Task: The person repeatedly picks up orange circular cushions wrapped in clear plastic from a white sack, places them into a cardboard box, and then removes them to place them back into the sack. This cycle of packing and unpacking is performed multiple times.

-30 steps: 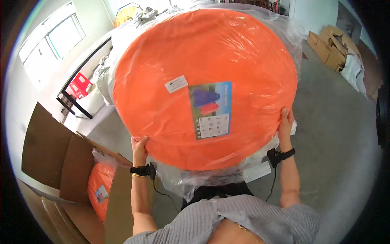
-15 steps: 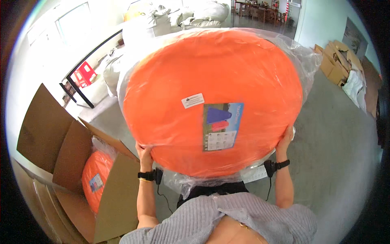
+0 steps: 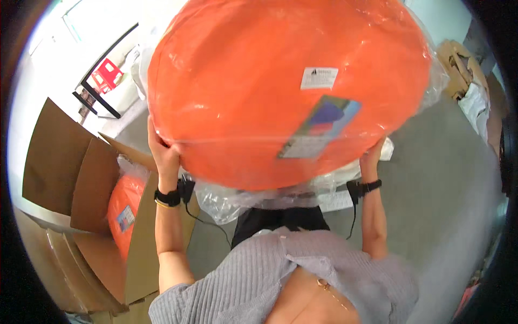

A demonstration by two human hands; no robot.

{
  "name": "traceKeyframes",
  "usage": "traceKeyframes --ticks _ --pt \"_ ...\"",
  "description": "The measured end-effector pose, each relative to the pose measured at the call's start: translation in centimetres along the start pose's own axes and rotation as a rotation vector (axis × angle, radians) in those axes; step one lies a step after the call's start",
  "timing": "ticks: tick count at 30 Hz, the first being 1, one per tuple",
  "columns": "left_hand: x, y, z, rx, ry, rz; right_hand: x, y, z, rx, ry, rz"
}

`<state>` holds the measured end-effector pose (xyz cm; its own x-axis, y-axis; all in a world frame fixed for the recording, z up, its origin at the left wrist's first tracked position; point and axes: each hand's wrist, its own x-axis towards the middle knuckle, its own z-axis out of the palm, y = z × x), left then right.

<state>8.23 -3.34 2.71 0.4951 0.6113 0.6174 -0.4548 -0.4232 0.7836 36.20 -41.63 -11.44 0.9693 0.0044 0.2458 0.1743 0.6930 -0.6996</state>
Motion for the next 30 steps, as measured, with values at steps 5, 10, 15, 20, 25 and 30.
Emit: traceKeyframes --ticks 5,10,15,20,25,30 --pt "-0.7 1.6 1.6 -0.111 -0.032 0.032 -0.3 1.1 -0.2 0.188 0.035 0.029" --pt "-2.4 3.1 1.4 0.027 0.022 -0.006 0.5 3.5 -4.7 0.054 0.037 0.018" --pt "-2.2 7.1 3.6 0.287 -0.205 0.048 -3.0 5.6 -4.8 0.05 -0.015 0.189" --pt "-0.6 6.3 5.7 0.414 -0.167 0.103 -5.5 4.8 -6.2 0.122 -0.115 0.5" --pt "3.4 4.1 7.7 0.285 -0.177 0.019 -6.9 3.3 -5.4 -0.085 -0.132 0.501" --pt "3.7 -4.1 4.8 -0.104 -0.226 -0.421 -4.8 -7.6 -3.4 -0.429 -0.165 0.279"
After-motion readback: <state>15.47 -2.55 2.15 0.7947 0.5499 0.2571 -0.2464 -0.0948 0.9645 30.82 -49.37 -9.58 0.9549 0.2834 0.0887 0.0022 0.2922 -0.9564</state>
